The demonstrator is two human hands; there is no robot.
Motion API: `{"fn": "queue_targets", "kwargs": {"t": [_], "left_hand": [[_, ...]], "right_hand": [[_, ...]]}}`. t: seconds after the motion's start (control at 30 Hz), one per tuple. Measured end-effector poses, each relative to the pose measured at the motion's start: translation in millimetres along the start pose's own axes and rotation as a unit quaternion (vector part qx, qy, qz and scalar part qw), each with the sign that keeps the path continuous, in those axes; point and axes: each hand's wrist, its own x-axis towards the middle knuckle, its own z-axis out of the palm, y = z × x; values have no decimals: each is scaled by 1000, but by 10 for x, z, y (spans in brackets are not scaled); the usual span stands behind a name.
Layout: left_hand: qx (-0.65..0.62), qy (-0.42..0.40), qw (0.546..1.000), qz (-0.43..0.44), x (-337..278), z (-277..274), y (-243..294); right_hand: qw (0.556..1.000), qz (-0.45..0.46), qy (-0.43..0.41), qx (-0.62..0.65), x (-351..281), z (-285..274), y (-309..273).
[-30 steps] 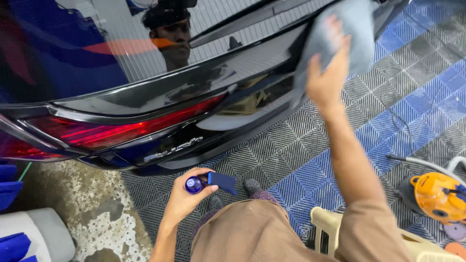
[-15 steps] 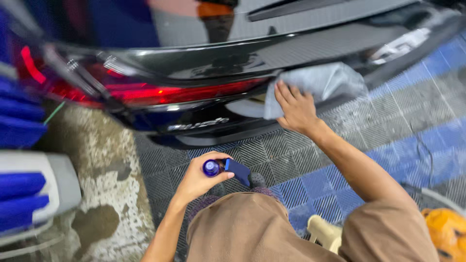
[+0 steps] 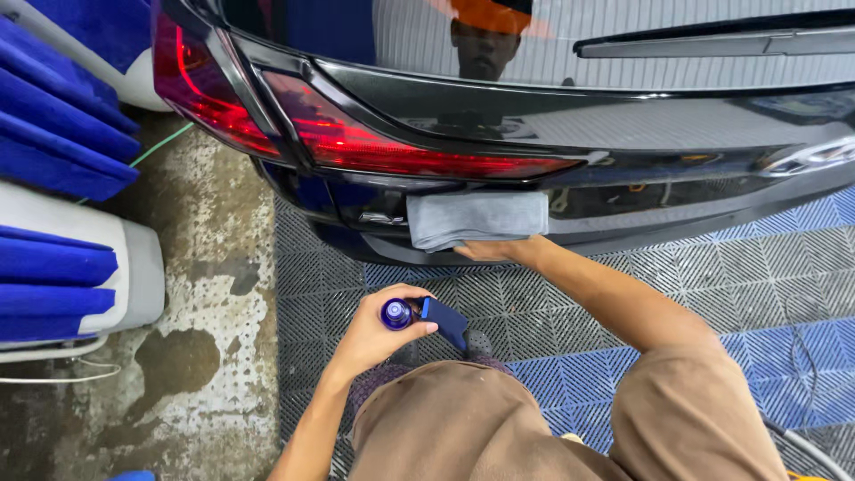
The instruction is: The person cleans the rear bumper of a black car by applying liquid from a small blue bottle and wiping with a blue sponge, then switches to a grey cloth to buff the surface. The person works on the lower bumper area and around the taillights.
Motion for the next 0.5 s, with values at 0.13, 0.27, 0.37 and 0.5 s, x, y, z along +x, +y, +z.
{"fn": "queue_targets", "kwargs": {"t": [0.13,0.27,0.37,0.5], "left_hand": [[-23,-14,1000,14,56,26,9],[-10,-6,1000,-7,44,48,-2],[0,-3,1000,-27,30,75,19],[10,-16,1000,-4,103,158,83]], "right_hand": [[997,60,-48,25,-316,-423,216],[988,141,-69,9,-668,-686,373],[992,124,-13,1,-642,-488,266],[993,118,22,-3,-628,-188,255]]}}
